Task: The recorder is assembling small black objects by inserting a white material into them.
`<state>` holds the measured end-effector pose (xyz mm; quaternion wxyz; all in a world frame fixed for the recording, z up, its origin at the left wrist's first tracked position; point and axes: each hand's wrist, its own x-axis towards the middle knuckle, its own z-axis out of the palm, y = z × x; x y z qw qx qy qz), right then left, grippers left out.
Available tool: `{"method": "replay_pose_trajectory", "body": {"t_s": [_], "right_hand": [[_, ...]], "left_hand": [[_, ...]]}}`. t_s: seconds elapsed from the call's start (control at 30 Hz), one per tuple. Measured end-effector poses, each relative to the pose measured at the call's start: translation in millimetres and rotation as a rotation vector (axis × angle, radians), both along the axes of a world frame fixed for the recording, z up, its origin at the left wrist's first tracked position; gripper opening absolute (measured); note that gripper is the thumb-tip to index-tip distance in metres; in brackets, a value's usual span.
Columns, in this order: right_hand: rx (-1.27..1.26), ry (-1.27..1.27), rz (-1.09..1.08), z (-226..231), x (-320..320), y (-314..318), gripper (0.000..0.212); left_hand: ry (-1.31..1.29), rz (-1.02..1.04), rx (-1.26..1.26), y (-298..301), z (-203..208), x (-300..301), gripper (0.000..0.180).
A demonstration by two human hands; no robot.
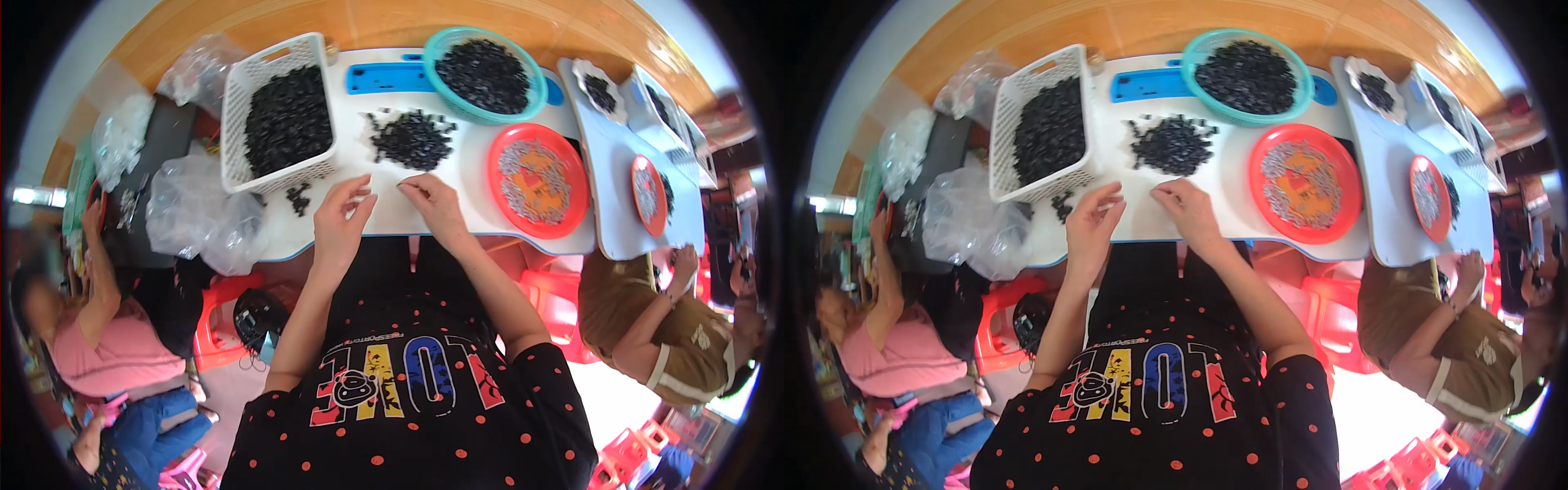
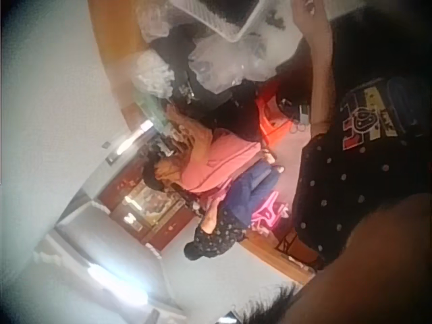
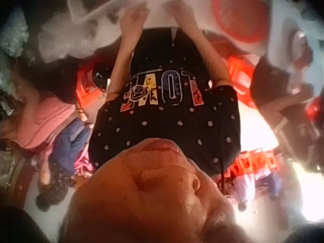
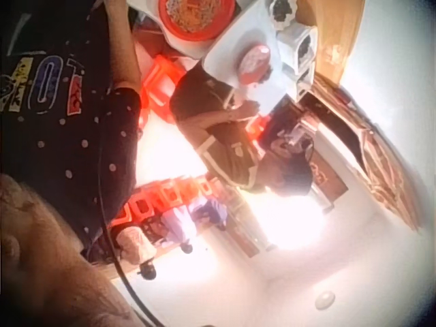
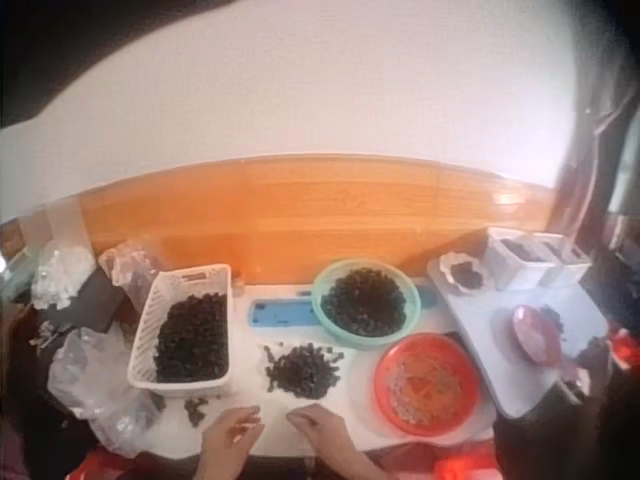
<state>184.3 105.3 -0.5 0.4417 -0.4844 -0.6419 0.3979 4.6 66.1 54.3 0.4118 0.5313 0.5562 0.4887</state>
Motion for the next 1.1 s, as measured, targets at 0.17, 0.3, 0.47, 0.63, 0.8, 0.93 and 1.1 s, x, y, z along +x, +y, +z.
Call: {"method": "replay_pose_trajectory", "body": {"t_s": [0.17,0.3,0.47,0.63,0.8,0.93,1.1], "right_hand": [[-0.485,0.609,0.107,28,10,-32,0.018],[-0.664,0.740,0.183,42,31,-43,0.020],[-0.220,0.094,0.130,56,71,-55,0.022],[-0.034,-0.583,-0.514,69,185,-40,0.018],[0.044,-0.918,-0.460,45,236,-30,0.014],[0.041,-1.057,-0.385,27,240,-20,0.012],[0.122,-0.944,-0.405,44,228,-11,0.010]], "left_hand": [[-0.185,-0.135,0.027,-16,-13,33,0.028],[-0.175,-0.190,0.075,-19,-12,41,0.025],[-0.123,-0.262,0.056,-26,-15,49,0.021],[-0.360,-0.203,-0.149,-36,-22,55,0.018],[-0.407,-0.217,-0.181,-28,-25,50,0.020],[-0.407,-0.201,-0.157,-27,-28,47,0.019],[-0.613,-0.144,-0.220,-25,-25,39,0.018]]}}
